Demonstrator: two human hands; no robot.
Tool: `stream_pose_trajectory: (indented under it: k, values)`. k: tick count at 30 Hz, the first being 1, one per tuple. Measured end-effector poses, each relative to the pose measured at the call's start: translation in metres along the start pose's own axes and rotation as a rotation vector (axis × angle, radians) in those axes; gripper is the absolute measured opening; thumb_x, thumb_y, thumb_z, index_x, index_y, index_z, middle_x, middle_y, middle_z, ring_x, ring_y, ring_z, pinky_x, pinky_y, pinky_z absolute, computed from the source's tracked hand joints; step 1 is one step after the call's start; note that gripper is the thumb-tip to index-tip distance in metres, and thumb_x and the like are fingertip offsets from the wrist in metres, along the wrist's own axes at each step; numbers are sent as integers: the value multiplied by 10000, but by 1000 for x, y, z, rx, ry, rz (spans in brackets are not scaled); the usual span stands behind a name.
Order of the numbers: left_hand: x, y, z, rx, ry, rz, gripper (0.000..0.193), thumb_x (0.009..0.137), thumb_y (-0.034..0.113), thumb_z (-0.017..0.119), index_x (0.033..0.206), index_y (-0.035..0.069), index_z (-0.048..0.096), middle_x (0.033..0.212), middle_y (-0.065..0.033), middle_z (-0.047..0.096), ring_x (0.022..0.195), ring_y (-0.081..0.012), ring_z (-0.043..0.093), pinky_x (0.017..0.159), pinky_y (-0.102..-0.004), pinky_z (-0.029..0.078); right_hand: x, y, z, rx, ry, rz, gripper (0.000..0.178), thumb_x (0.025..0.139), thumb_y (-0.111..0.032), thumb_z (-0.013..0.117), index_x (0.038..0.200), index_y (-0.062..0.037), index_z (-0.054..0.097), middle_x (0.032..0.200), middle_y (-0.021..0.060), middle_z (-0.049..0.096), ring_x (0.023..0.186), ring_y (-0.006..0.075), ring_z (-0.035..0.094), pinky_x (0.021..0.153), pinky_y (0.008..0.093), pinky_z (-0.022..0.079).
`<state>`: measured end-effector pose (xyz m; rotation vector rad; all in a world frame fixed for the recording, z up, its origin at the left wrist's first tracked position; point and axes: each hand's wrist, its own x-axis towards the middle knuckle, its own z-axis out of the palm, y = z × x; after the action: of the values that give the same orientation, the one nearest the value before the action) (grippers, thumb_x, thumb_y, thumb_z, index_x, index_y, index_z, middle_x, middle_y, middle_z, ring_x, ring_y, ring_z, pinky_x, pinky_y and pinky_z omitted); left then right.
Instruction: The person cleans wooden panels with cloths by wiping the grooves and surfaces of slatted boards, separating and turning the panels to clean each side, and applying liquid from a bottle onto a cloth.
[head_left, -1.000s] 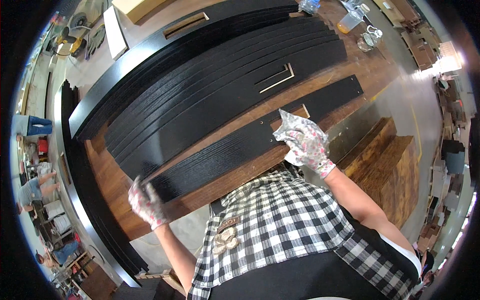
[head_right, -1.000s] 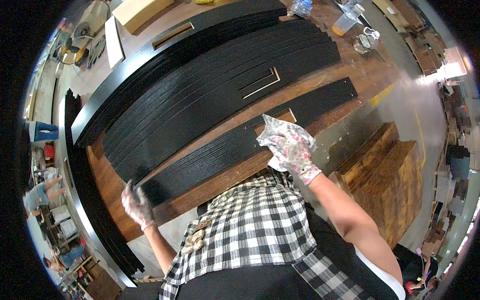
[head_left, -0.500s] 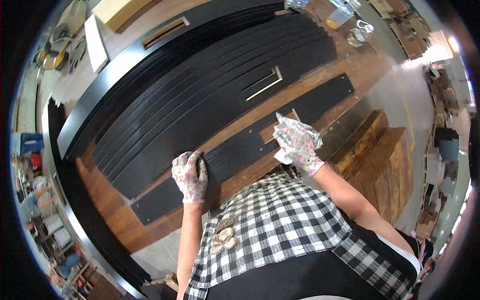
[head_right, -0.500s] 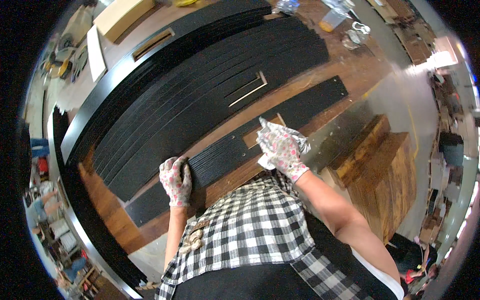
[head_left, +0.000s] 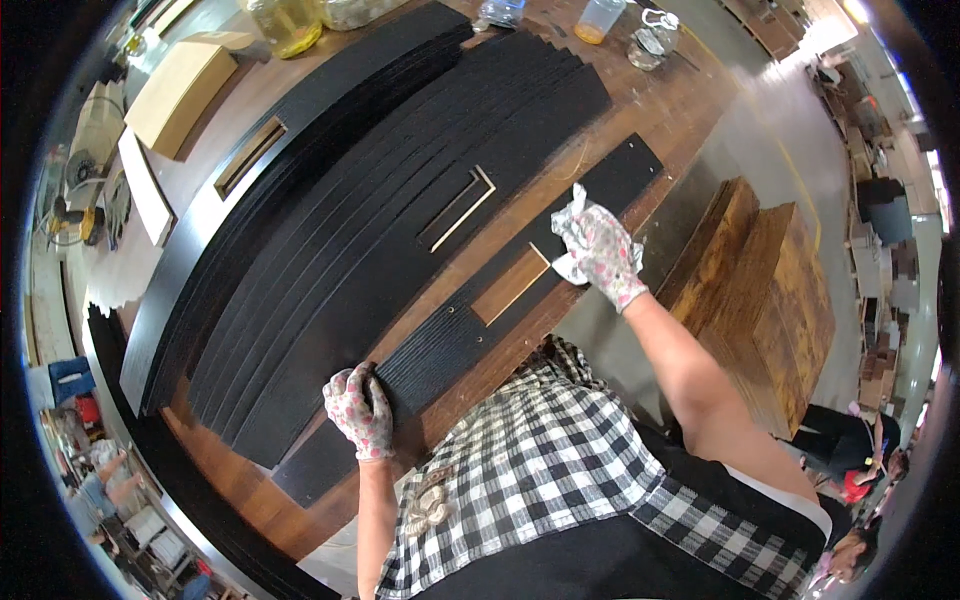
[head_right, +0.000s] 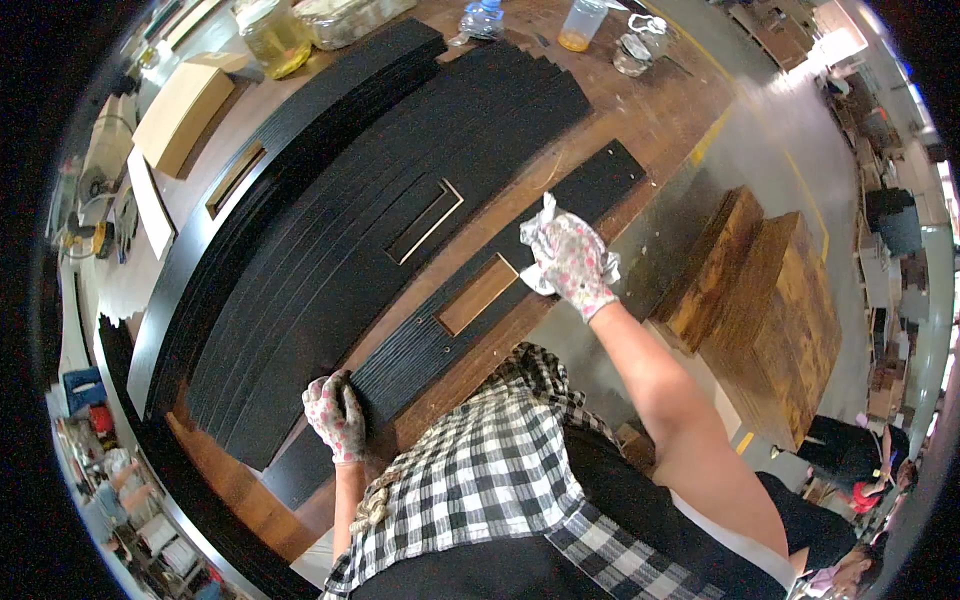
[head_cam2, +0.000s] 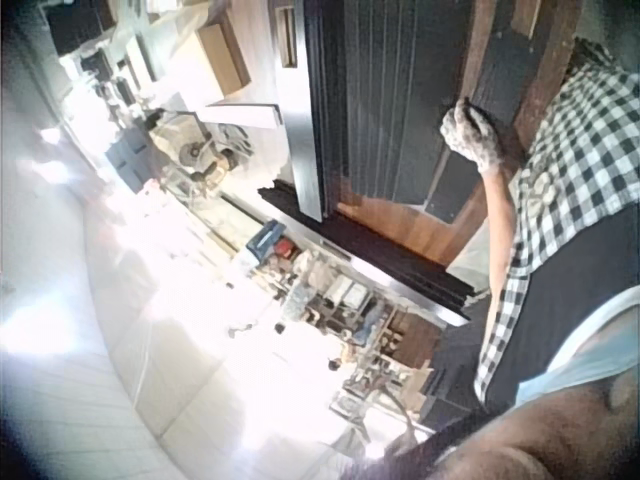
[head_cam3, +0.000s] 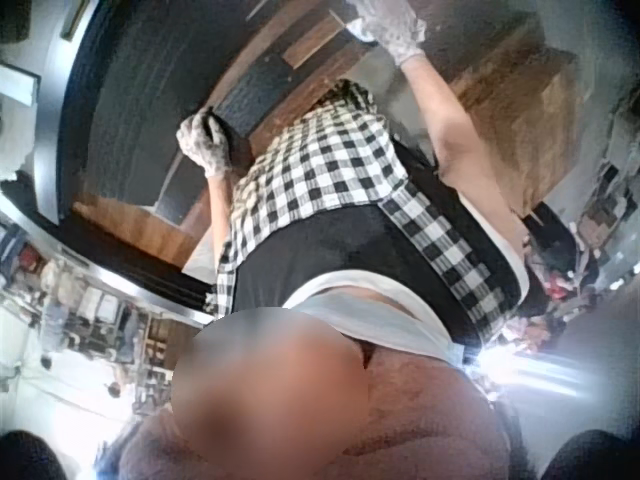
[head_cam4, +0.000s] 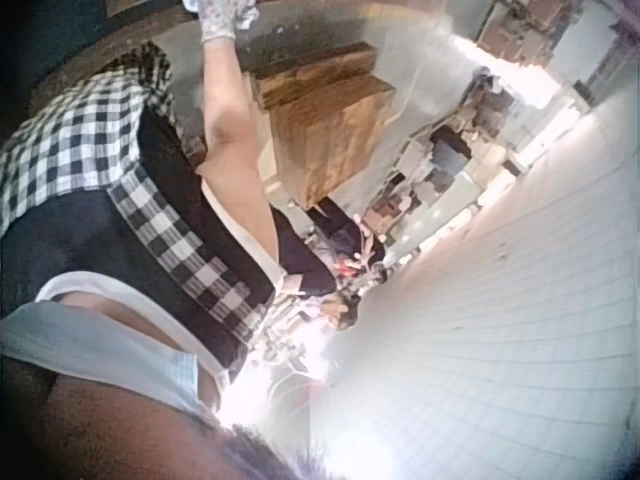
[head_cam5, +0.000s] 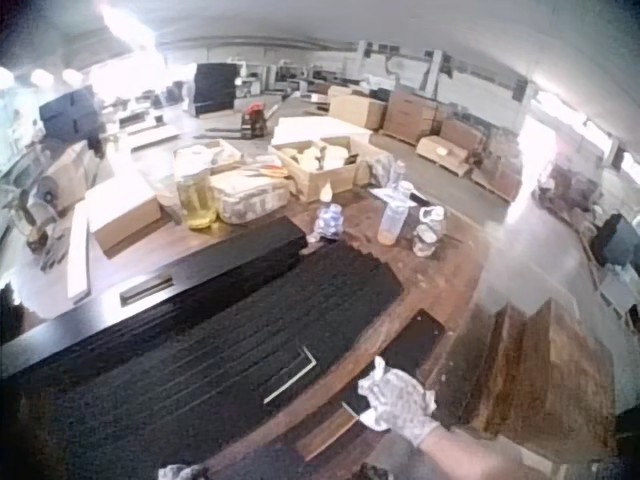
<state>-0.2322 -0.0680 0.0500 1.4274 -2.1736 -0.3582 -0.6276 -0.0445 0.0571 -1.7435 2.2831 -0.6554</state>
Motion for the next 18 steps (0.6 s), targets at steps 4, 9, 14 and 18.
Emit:
stream_pose_trajectory:
  k: [4,9,14,18]
  values:
    - [2,-1,0,19,4,9,188,735,52,608,916,67,659,867,-126,583,820,-300,532,763,-410,423,8,11,9,-470,-237,-93,301,790,-295,608,958,-47,637,934,126,626,918,285,602,828,376,470]
    - [1,7,-4,34,27,36,170,763,46,590,921,54,654,869,-129,589,832,-307,540,763,-411,424,-5,-13,22,-211,-57,-180,350,723,-313,639,1006,-106,651,987,112,638,972,252,602,936,398,444]
    - [-2,15,-10,31,24,28,150,770,50,591,908,50,650,861,-129,593,852,-312,546,780,-419,423,37,38,-64,-470,-75,-73,428,697,-288,669,1053,-53,631,1010,147,626,1005,309,563,952,414,406]
    - [-5,14,-9,12,26,44,173,756,51,580,915,46,647,867,-130,585,860,-311,541,797,-423,409,29,31,-77,-518,-47,-5,394,638,-316,689,957,-91,638,942,130,621,942,296,572,851,407,453]
